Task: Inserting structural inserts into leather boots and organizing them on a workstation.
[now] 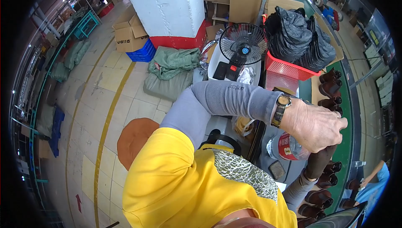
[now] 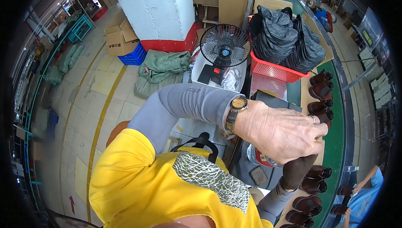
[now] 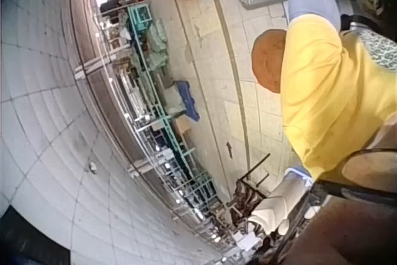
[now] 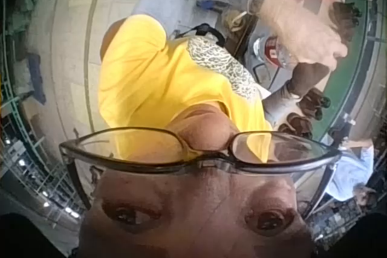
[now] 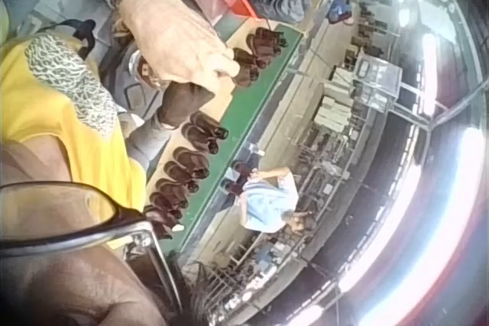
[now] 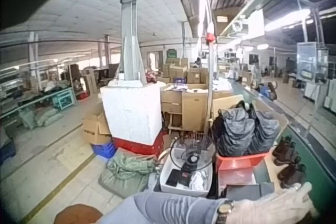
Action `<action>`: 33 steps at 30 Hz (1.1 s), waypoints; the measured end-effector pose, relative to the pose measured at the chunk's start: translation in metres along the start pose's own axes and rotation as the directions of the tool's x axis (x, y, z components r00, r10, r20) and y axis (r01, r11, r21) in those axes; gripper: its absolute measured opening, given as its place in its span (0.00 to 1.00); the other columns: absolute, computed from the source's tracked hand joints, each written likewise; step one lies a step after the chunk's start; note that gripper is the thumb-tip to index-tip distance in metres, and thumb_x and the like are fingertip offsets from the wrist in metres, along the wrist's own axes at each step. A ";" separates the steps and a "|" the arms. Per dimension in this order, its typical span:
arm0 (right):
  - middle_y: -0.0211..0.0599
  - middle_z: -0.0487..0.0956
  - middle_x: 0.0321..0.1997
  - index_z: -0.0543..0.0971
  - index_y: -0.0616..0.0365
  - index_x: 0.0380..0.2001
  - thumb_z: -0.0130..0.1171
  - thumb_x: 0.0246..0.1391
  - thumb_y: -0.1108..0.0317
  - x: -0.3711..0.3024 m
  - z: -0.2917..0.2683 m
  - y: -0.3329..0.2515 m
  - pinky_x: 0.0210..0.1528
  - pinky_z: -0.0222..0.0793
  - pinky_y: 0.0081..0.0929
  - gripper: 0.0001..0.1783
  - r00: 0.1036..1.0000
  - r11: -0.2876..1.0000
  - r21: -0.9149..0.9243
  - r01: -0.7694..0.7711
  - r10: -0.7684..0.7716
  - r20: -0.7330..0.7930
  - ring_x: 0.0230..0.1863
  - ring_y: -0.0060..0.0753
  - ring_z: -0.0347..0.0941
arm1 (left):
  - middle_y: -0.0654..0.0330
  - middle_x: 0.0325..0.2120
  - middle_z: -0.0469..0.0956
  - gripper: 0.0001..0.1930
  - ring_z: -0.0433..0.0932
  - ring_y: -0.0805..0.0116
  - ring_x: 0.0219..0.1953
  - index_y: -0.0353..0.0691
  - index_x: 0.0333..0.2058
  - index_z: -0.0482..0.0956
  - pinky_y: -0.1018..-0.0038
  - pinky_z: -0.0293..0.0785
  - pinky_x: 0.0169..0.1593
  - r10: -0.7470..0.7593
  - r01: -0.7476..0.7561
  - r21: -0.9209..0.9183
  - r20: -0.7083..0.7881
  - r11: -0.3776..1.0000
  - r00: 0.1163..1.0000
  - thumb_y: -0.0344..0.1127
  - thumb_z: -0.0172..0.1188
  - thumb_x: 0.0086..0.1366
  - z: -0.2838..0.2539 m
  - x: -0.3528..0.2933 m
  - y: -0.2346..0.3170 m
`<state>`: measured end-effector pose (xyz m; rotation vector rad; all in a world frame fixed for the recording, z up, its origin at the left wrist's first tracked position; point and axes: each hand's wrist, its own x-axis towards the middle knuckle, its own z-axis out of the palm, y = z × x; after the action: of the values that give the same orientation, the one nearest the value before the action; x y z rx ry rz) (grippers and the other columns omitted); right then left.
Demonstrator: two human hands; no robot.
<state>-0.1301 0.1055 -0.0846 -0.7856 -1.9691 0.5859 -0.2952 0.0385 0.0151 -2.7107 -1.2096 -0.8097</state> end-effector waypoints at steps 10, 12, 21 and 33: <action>0.46 0.71 0.50 0.76 0.58 0.47 0.66 0.43 0.75 0.005 -0.005 0.001 0.48 0.65 0.37 0.24 0.983 0.990 0.086 0.111 -0.122 0.139 0.52 0.51 0.67 | 0.54 0.26 0.69 0.23 0.76 0.58 0.28 0.30 0.29 0.72 0.69 0.75 0.27 -0.123 0.260 0.267 -0.437 0.928 0.891 0.48 0.66 0.52 -0.006 0.009 0.015; 0.46 0.71 0.50 0.76 0.58 0.47 0.66 0.44 0.75 0.006 -0.004 -0.006 0.48 0.65 0.36 0.23 0.967 0.841 0.499 -0.209 0.101 0.235 0.53 0.50 0.67 | 0.49 0.25 0.73 0.27 0.78 0.53 0.26 0.28 0.28 0.74 0.65 0.76 0.28 -0.126 0.187 0.047 -0.581 0.981 0.804 0.53 0.64 0.53 -0.014 0.006 0.017; 0.35 0.79 0.30 0.79 0.67 0.32 0.66 0.42 0.73 0.043 -0.016 -0.071 0.37 0.69 0.21 0.12 0.925 0.928 0.347 -0.136 -0.007 0.380 0.33 0.21 0.74 | 0.57 0.30 0.79 0.25 0.78 0.71 0.26 0.35 0.32 0.71 0.76 0.75 0.30 -0.754 0.445 -0.844 0.077 0.299 0.653 0.53 0.38 0.72 0.031 -0.108 -0.016; 0.41 0.79 0.32 0.78 0.60 0.31 0.75 0.33 0.64 0.082 -0.013 -0.174 0.38 0.74 0.34 0.21 0.670 0.604 0.478 0.638 -0.741 0.042 0.36 0.45 0.78 | 0.50 0.46 0.76 0.25 0.74 0.51 0.52 0.37 0.35 0.74 0.55 0.66 0.60 -0.888 -0.451 -0.815 0.155 -0.363 0.434 0.52 0.35 0.72 0.074 -0.158 0.031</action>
<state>-0.2012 0.0466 0.0844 0.3778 -2.0440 0.6022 -0.3280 -0.0701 -0.1215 -0.5635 -1.0259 -4.2010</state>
